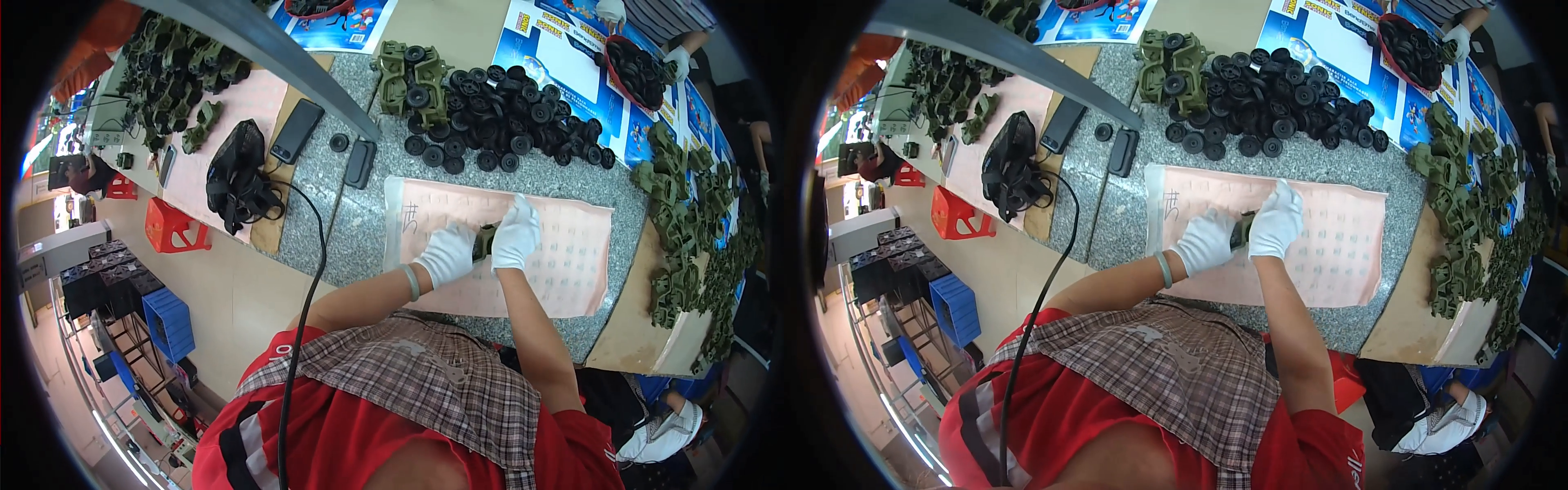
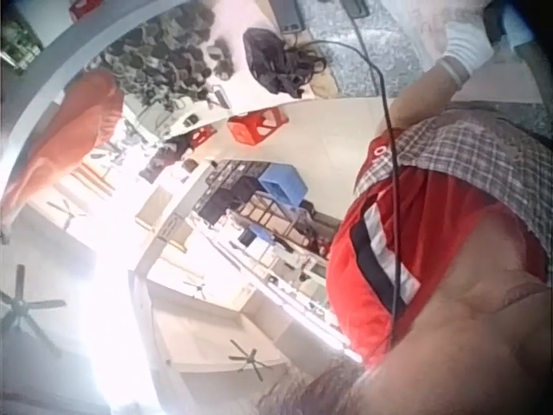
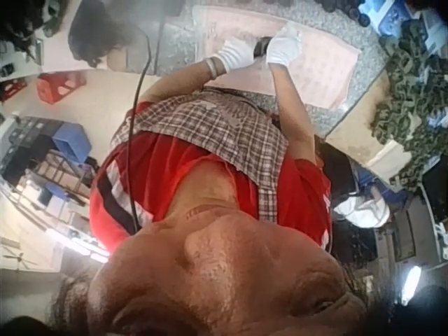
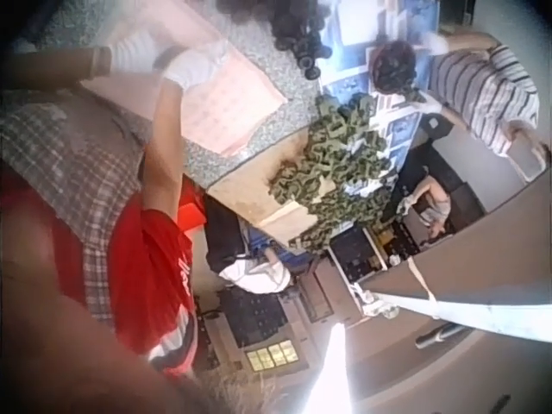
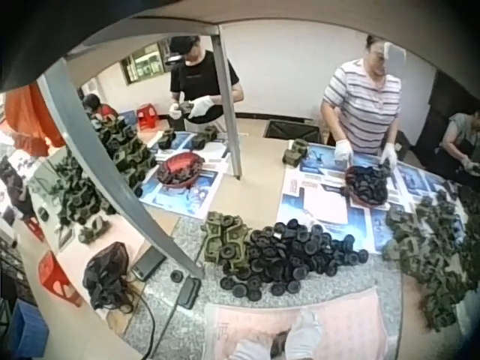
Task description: The person assembles toy tanks by manually attaching plastic wheels to the main body of each tank.
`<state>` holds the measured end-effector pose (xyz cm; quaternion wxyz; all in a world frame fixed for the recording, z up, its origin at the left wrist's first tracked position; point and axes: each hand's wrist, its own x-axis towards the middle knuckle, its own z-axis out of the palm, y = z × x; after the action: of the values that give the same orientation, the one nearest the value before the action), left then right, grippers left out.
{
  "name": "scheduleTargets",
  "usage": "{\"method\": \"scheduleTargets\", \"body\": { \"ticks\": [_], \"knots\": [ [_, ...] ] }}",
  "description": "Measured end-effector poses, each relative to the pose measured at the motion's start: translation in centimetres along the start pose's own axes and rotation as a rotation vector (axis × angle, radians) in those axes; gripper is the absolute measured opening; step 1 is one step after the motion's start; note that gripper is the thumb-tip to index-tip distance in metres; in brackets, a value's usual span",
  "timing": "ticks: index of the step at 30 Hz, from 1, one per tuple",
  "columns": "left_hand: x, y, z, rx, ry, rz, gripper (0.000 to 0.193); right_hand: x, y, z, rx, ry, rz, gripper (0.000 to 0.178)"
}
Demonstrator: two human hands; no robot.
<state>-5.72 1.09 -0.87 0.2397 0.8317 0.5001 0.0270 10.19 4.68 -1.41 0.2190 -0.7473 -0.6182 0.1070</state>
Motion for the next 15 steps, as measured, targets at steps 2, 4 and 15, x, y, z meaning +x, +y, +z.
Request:
{"method": "scheduleTargets", "body": {
  "ticks": [2, 4, 15],
  "knots": [
    [-0.1, -0.3, 0.3, -0.029, 0.022, -0.009, 0.039, 0.1, -1.1, -0.3, 0.020, 0.078, 0.145, 0.032],
    [0.0, -0.6, 0.3, -0.001, -0.003, -0.016, 0.040, 0.7, -2.6, -1.3, 0.008, 0.046, 0.130, 0.033],
    [0.8, -0.2, -1.4, -0.322, -0.085, -0.157, 0.040, 1.8, -1.8, -2.2, -0.090, -0.466, -0.764, 0.034]
  ]
}}
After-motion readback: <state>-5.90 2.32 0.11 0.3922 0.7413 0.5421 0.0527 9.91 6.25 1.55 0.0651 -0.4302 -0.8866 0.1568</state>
